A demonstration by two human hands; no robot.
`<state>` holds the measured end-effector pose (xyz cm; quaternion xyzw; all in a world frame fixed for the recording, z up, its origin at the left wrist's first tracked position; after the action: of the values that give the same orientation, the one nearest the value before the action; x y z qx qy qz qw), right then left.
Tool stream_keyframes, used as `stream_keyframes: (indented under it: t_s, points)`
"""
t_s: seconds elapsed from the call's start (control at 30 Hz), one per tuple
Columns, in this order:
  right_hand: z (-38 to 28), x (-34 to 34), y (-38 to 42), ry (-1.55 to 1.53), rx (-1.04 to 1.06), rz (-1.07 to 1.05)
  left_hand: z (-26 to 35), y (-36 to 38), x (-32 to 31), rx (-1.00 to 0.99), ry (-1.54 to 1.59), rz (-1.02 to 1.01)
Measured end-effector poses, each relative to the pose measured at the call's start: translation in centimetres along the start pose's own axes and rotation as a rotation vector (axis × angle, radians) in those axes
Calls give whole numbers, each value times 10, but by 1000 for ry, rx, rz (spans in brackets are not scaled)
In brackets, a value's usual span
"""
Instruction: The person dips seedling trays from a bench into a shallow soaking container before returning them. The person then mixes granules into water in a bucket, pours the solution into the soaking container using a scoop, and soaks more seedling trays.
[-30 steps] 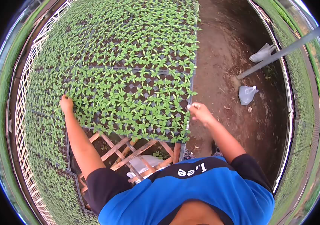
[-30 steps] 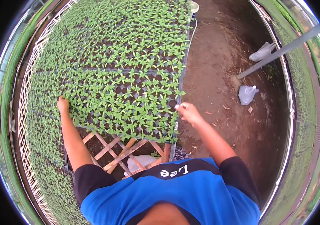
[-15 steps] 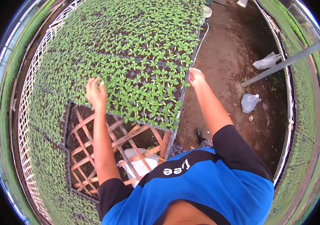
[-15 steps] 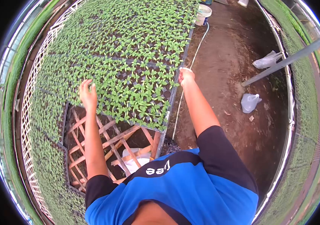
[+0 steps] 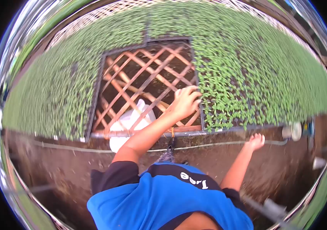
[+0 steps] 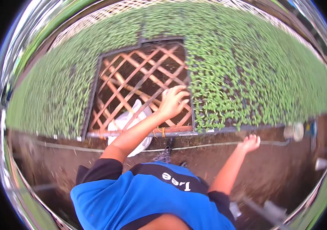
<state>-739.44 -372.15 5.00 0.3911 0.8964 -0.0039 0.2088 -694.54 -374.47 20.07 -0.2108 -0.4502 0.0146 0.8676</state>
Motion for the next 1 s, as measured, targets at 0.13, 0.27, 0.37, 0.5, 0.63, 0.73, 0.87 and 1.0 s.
stream_keyframes:
  t_s: [0.13,0.27,0.37,0.5,0.63,0.73,0.87,1.0]
  points:
    - [-83,-103,86,161,323,-116,-69,107,55,303,-186,118]
    - [-34,-238,164,215,36,-708,-119,186,110,480,-362,158]
    - [30,-329,246,328,-122,-1166,-154,222,146,608,-467,169]
    - [144,-426,338,435,-258,-1591,-189,235,182,665,-473,222]
    - [209,-508,421,641,-355,-1688,-227,250,194,679,-413,225]
    - [288,-583,451,689,-460,-1640,-249,260,197,698,-367,233]
    - [382,-660,462,457,-752,-1278,-270,248,196,641,-322,181]
    - [469,-718,473,-82,-1142,-874,-277,230,203,562,-289,135]
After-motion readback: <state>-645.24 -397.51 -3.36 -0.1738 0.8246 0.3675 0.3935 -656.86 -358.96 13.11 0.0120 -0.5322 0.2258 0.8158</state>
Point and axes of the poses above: each hand's wrist, its own y-axis away from the middle knuckle, its own x-axis out of the back of the hand, z = x × y, the point moved 10 cm from there along -y, towards the middle knuckle, and after that the axes turned 10 degrees about -z, right-handed, at the moved point
